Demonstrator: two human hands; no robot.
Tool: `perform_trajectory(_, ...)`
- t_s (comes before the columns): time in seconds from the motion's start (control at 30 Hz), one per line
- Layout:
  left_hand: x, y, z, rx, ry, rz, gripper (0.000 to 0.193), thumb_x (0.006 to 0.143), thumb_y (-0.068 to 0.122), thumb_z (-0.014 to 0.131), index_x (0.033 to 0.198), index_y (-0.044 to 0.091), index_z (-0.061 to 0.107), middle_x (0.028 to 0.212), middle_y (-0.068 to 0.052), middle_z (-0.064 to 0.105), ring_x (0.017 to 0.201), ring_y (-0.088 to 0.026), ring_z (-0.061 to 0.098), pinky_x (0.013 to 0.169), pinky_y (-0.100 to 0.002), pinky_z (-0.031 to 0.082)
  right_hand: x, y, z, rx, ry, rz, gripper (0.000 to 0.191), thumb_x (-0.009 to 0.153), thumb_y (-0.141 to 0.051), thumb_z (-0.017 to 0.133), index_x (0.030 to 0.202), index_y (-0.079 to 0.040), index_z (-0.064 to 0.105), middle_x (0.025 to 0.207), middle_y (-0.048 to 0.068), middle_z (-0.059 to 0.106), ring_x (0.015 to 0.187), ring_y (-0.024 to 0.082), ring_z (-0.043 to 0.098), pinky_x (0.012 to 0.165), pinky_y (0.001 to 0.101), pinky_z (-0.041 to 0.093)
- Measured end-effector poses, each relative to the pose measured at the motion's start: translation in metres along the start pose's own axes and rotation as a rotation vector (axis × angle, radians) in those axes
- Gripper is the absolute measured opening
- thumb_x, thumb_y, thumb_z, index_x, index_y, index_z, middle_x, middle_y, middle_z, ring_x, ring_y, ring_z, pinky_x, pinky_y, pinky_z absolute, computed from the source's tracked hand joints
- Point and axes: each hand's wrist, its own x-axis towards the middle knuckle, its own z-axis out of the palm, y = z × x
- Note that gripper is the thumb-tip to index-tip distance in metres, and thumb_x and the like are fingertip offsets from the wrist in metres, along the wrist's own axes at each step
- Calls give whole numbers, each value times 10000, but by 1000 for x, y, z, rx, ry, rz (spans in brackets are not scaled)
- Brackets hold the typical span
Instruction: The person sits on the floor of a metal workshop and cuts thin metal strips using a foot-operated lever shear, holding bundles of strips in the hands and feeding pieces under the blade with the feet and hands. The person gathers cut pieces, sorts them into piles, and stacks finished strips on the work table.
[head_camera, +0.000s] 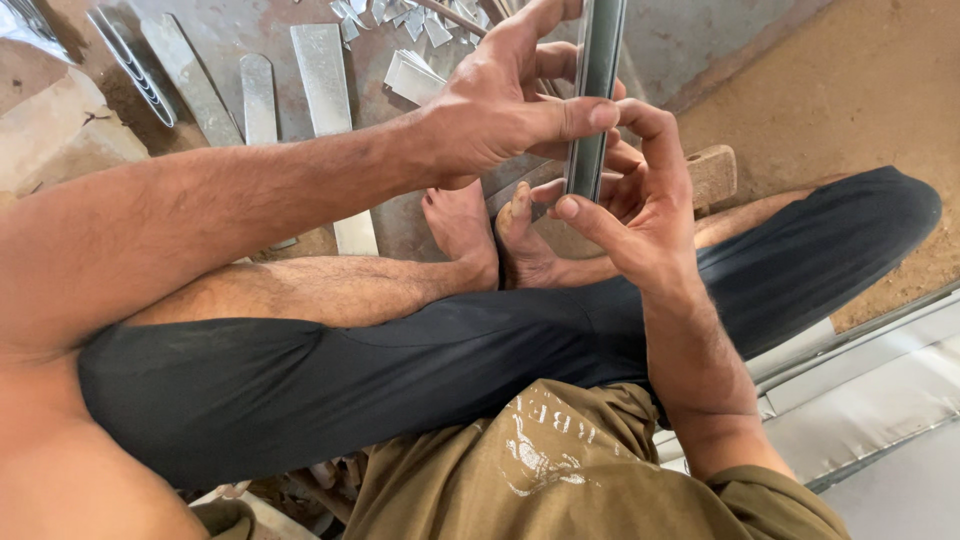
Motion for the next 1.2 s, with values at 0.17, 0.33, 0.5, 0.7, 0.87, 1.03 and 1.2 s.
perform_trajectory(0.17,0,0,0,8,-8,9,840,1069,293,773,1651,98,199,1353,-176,643,1215,-310,793,1002,-452,684,0,-4,-2,33,-26,7,690,1025,-16,762,1536,-57,299,1453,234,574,1195,285,725,1042,406,643)
perform_trajectory(0.33,-1,4,0,-82,-28,-18,835,1071,246,757,1644,102,167,1352,-195,642,1196,-340,801,1014,-469,679,-2,-6,-5,58,-40,1,661,1027,-64,771,1521,-43,332,1435,212,585,1180,282,733,1055,413,643)
perform_trajectory(0.5,-1,7,1,-84,-76,9,813,1070,242,754,1645,121,192,1378,-188,637,1222,-333,779,1021,-474,673,-3,-7,-5,51,-23,-12,603,1049,-67,774,1507,-35,383,1400,183,601,1181,239,722,1073,428,648)
perform_trajectory(0.7,-1,8,0,-83,-96,14,791,1074,243,750,1641,136,208,1408,-187,622,1240,-333,770,1038,-477,664,-3,-9,-5,41,-15,-4,606,1036,-70,782,1499,-30,393,1361,170,620,1154,225,732,1059,427,655)
perform_trajectory(0.87,-1,5,-2,-70,-101,19,793,1084,244,748,1649,135,202,1425,-191,623,1253,-330,767,1046,-478,663,-3,-9,-5,38,-6,9,619,1024,-62,786,1497,-25,390,1341,176,632,1138,241,739,1043,422,651)
perform_trajectory(1.03,-2,1,0,-143,-85,-17,840,1080,211,766,1671,120,177,1430,-212,620,1248,-356,769,1045,-498,667,-6,-5,-6,61,-8,13,621,1027,-59,783,1498,-27,379,1364,187,624,1156,260,735,1052,429,647)
perform_trajectory(1.2,-3,-1,0,-94,-66,-9,859,1083,219,763,1672,107,148,1409,-218,630,1238,-359,789,1037,-470,672,-6,-3,-3,56,4,7,621,1031,-56,782,1503,-28,380,1371,196,617,1179,264,723,1065,436,648)
